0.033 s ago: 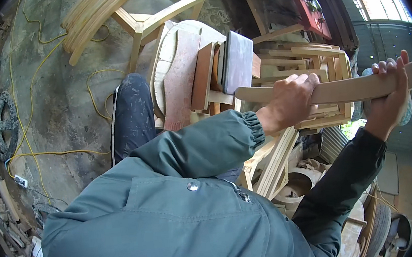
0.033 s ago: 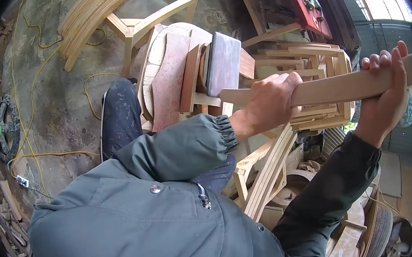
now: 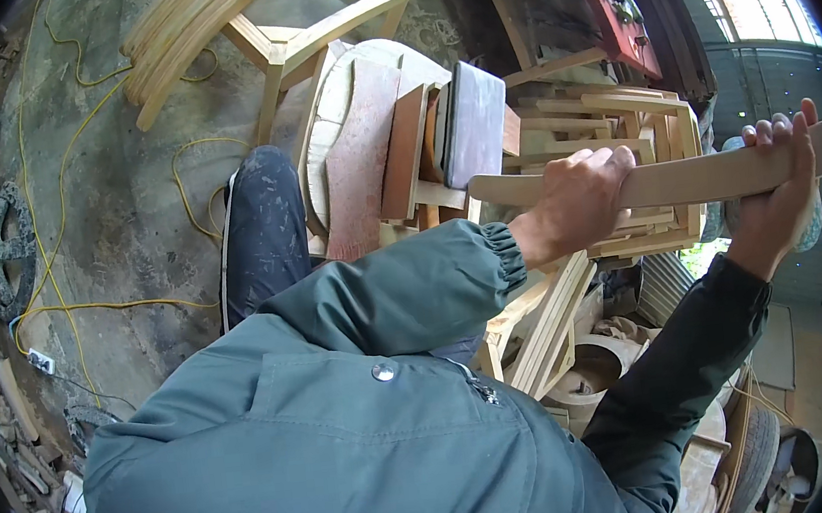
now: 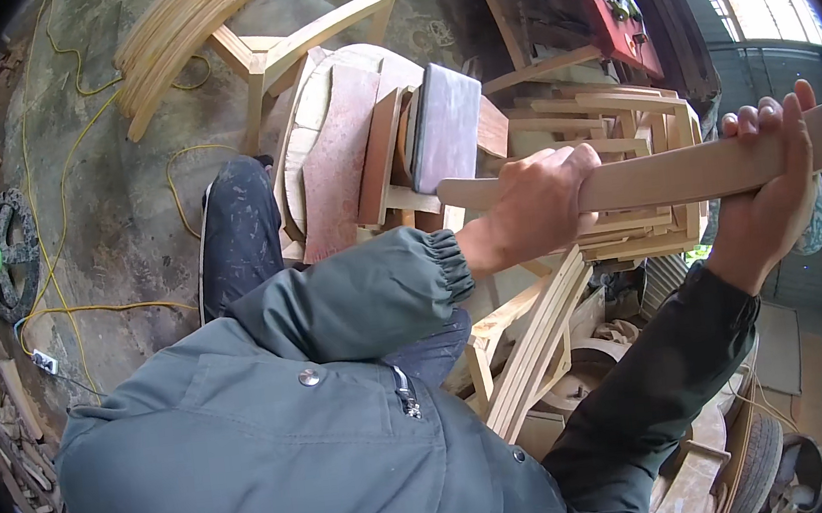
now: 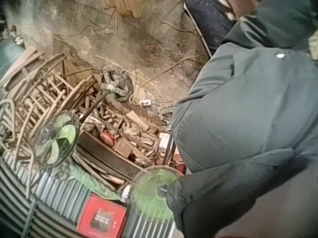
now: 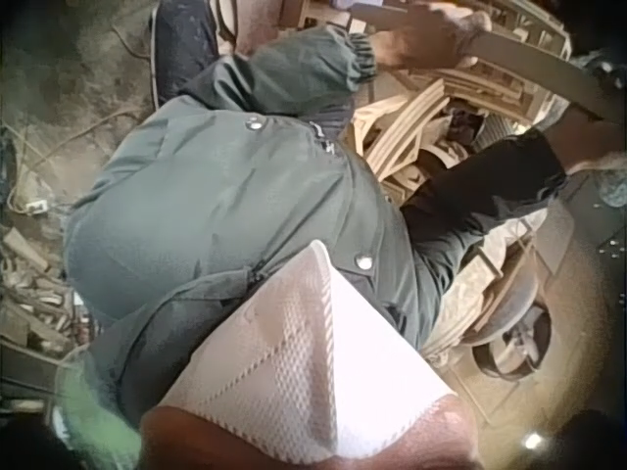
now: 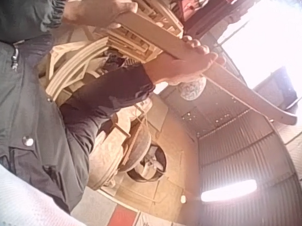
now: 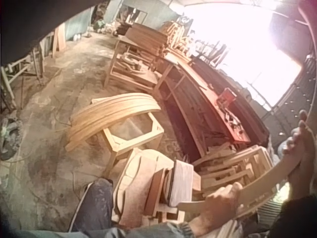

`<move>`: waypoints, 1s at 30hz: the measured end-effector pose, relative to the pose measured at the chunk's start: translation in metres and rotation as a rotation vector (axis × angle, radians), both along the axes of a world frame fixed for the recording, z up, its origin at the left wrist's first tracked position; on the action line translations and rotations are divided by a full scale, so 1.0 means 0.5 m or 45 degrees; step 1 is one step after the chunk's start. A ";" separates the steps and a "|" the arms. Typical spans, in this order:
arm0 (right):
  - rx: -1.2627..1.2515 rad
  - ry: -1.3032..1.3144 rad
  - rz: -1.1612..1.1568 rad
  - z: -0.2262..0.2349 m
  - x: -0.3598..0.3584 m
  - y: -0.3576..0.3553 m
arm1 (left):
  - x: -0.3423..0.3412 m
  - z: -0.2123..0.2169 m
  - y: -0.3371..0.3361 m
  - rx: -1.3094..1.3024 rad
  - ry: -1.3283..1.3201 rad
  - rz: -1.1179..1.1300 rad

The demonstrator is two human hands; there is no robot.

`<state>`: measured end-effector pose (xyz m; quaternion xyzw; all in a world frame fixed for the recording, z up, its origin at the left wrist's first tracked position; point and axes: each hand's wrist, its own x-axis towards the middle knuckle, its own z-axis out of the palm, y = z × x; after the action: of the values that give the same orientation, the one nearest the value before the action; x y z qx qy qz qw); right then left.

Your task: Sanding curved wooden chair components using a stationary sanding machine.

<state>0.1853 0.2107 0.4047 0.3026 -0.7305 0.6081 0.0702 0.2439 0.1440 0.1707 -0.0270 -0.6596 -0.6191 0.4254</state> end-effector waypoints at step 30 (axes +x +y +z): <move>-0.148 0.001 -0.077 -0.152 -0.056 -0.067 | -0.098 -0.016 -0.044 -0.040 -0.243 -0.058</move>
<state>0.1573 0.1771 0.3285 0.2761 -0.7027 0.6471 0.1064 0.1951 0.1220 0.1628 0.0105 -0.7059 -0.6179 0.3461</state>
